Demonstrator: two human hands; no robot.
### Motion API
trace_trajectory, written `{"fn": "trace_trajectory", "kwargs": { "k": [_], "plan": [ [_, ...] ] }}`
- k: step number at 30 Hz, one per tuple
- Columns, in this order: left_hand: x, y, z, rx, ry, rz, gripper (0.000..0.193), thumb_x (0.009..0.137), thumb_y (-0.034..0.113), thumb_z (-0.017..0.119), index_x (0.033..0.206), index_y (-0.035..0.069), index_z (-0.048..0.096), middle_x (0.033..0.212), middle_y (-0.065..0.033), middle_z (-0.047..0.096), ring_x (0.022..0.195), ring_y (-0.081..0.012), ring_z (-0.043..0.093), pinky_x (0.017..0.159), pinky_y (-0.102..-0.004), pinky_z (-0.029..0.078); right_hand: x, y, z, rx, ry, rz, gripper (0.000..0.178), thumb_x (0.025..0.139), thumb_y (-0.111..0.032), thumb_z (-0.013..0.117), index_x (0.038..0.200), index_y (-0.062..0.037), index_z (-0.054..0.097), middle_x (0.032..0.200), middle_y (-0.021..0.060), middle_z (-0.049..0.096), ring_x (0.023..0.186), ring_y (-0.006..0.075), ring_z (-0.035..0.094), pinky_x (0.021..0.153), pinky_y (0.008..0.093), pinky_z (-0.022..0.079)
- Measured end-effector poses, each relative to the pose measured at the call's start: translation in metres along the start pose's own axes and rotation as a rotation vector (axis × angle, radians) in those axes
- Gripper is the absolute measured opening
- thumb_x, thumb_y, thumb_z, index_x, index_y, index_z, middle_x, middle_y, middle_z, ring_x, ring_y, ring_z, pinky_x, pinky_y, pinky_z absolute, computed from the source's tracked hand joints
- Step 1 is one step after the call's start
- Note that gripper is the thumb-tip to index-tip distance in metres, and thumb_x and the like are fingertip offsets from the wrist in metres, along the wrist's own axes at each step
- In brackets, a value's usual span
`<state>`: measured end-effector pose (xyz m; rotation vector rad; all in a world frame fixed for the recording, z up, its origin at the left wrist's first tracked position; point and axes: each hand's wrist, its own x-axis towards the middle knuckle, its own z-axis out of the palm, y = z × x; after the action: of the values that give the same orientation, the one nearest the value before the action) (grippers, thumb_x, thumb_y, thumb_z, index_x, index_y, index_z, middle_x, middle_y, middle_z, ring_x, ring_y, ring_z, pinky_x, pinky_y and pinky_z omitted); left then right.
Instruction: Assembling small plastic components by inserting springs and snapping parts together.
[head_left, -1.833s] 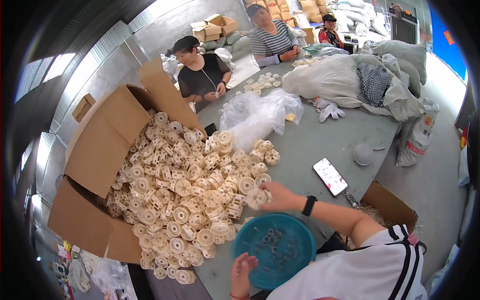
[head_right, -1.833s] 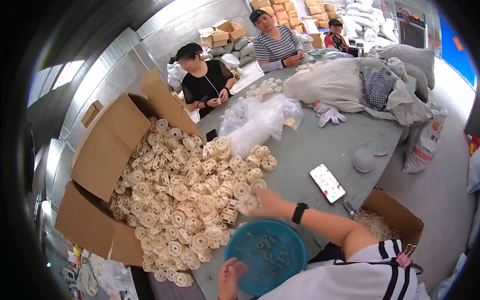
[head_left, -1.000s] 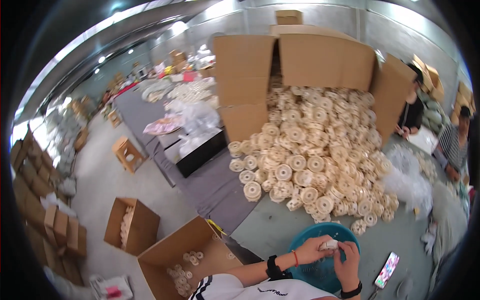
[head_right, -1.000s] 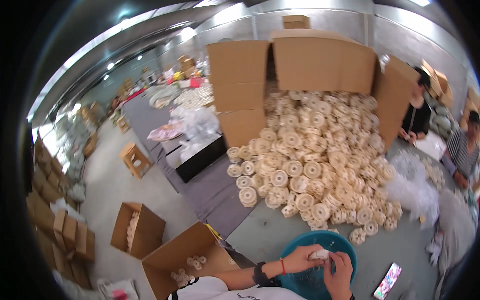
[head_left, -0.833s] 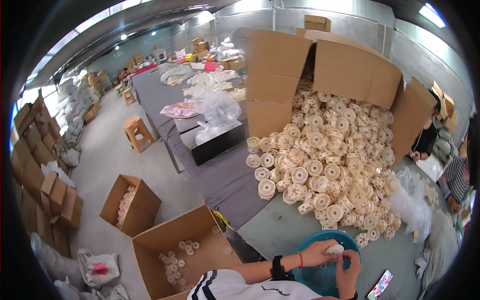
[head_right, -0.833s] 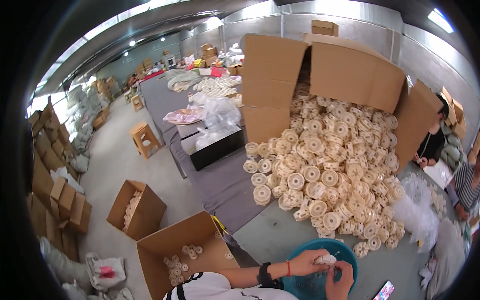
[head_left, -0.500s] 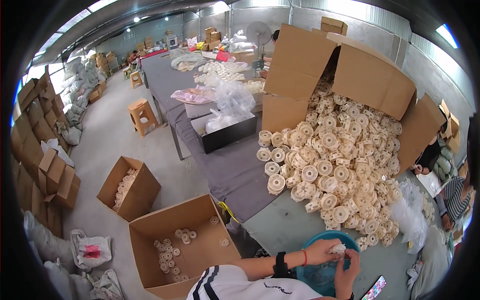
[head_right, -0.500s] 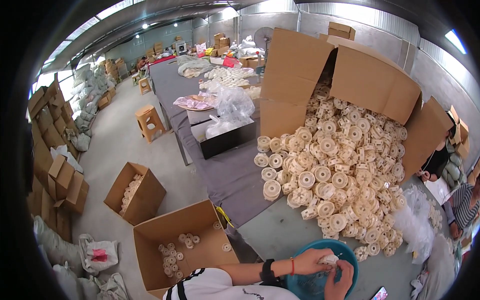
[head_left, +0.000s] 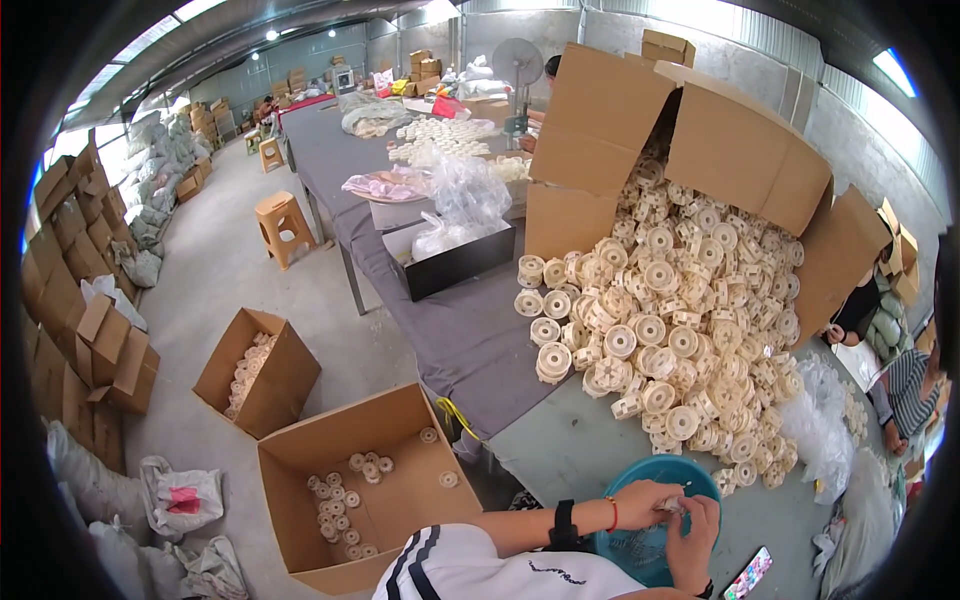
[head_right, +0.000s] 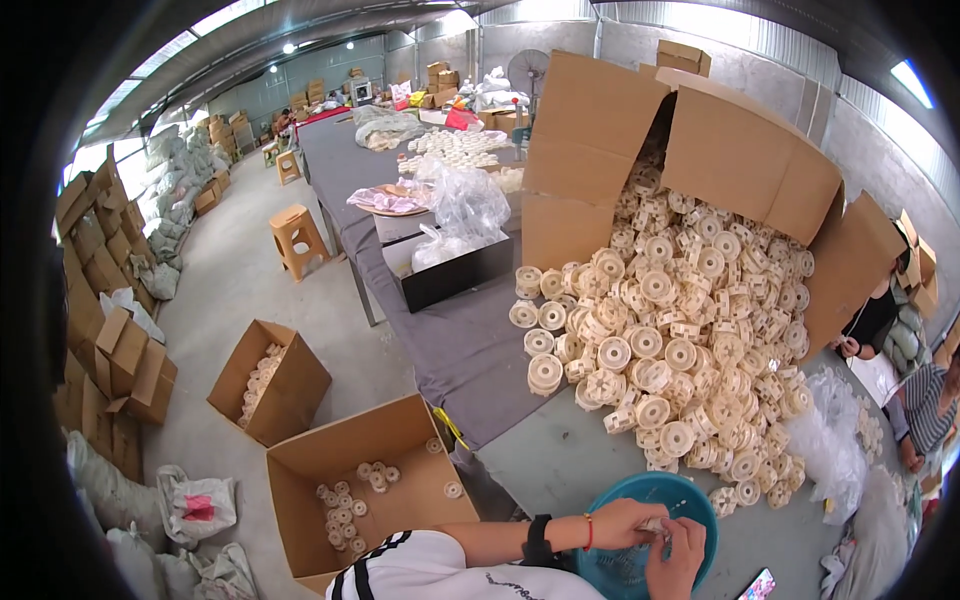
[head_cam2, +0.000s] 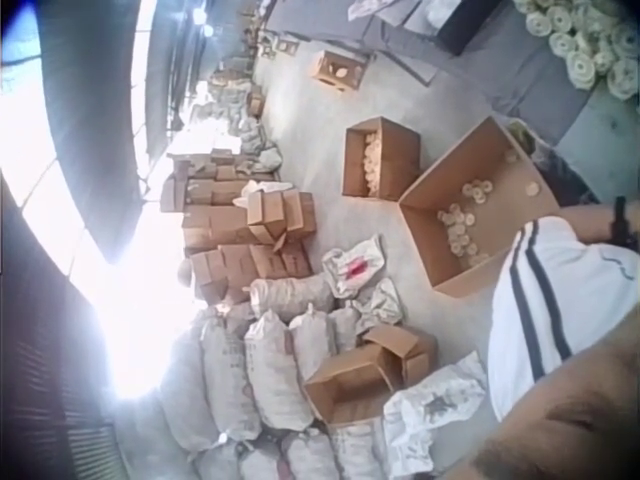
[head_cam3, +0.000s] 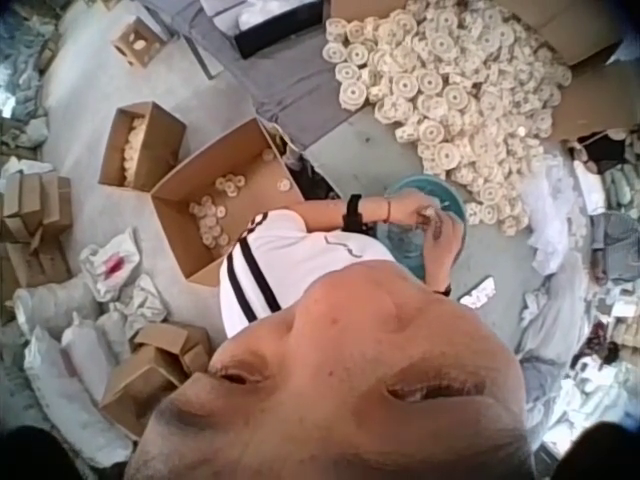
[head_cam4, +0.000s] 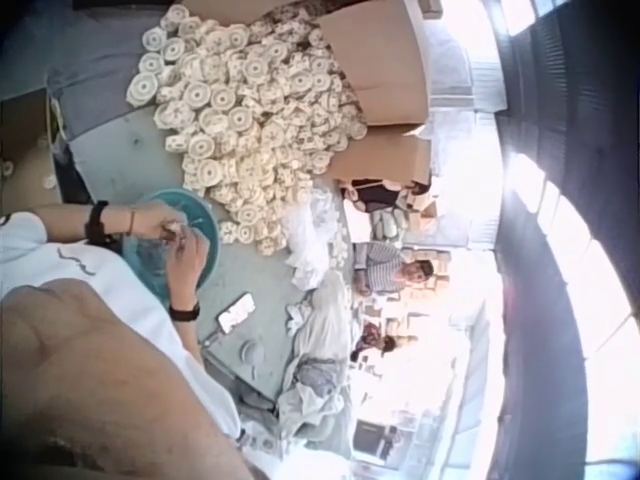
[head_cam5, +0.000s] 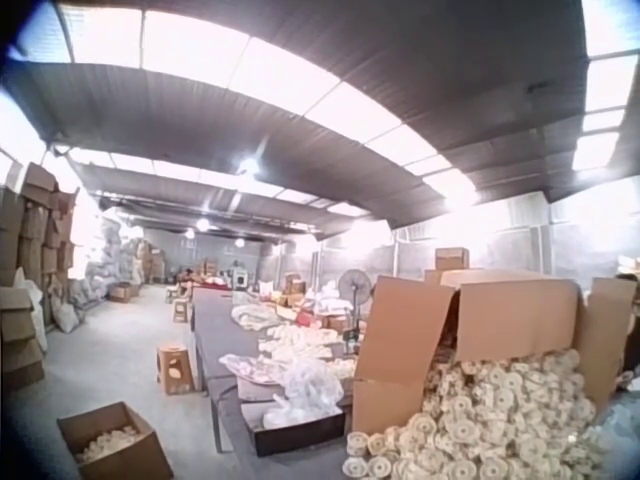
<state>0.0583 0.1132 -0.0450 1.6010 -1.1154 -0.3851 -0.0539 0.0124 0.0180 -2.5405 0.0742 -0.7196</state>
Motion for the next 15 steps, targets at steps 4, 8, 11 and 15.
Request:
{"fn": "trace_trajectory", "kwargs": {
  "k": [4,8,11,15],
  "plan": [
    [-0.001,-0.002,-0.003,-0.030,0.013,-0.034,0.027,0.077,0.019,0.066,0.100,0.011,0.054,0.085,-0.0143,0.062,0.081,-0.0351,0.059,0.067,-0.0380,0.046,0.007,0.000,-0.002,0.017,-0.132,0.049,0.030,0.069,0.003,0.058,0.099,-0.0002,0.054,0.097,0.0169,0.051,0.093,0.0338,0.050,0.082,0.0388,0.041],
    [0.008,0.003,-0.018,-0.085,0.009,-0.036,0.027,0.076,0.019,0.066,0.099,0.010,0.054,0.086,-0.0139,0.062,0.080,-0.0346,0.059,0.067,-0.0387,0.046,0.005,0.000,0.003,-0.005,0.018,0.007,0.032,0.069,0.005,0.058,0.101,-0.0001,0.053,0.097,0.0171,0.050,0.094,0.0340,0.050,0.082,0.0386,0.041],
    [0.011,0.003,-0.017,0.013,-0.014,0.011,0.027,0.077,0.018,0.065,0.100,0.011,0.054,0.086,-0.0134,0.062,0.080,-0.0341,0.060,0.068,-0.0385,0.046,0.009,0.004,0.003,0.052,0.035,-0.026,0.031,0.070,0.004,0.058,0.100,-0.0001,0.053,0.098,0.0172,0.050,0.094,0.0339,0.050,0.082,0.0385,0.042],
    [0.013,0.005,-0.014,0.039,-0.072,-0.092,0.026,0.077,0.015,0.064,0.101,0.011,0.053,0.085,-0.0130,0.062,0.081,-0.0344,0.059,0.068,-0.0388,0.046,0.008,0.015,0.005,0.049,-0.003,0.017,0.030,0.070,0.004,0.058,0.099,-0.0004,0.054,0.099,0.0172,0.050,0.093,0.0337,0.050,0.082,0.0385,0.042]
  ]
}}
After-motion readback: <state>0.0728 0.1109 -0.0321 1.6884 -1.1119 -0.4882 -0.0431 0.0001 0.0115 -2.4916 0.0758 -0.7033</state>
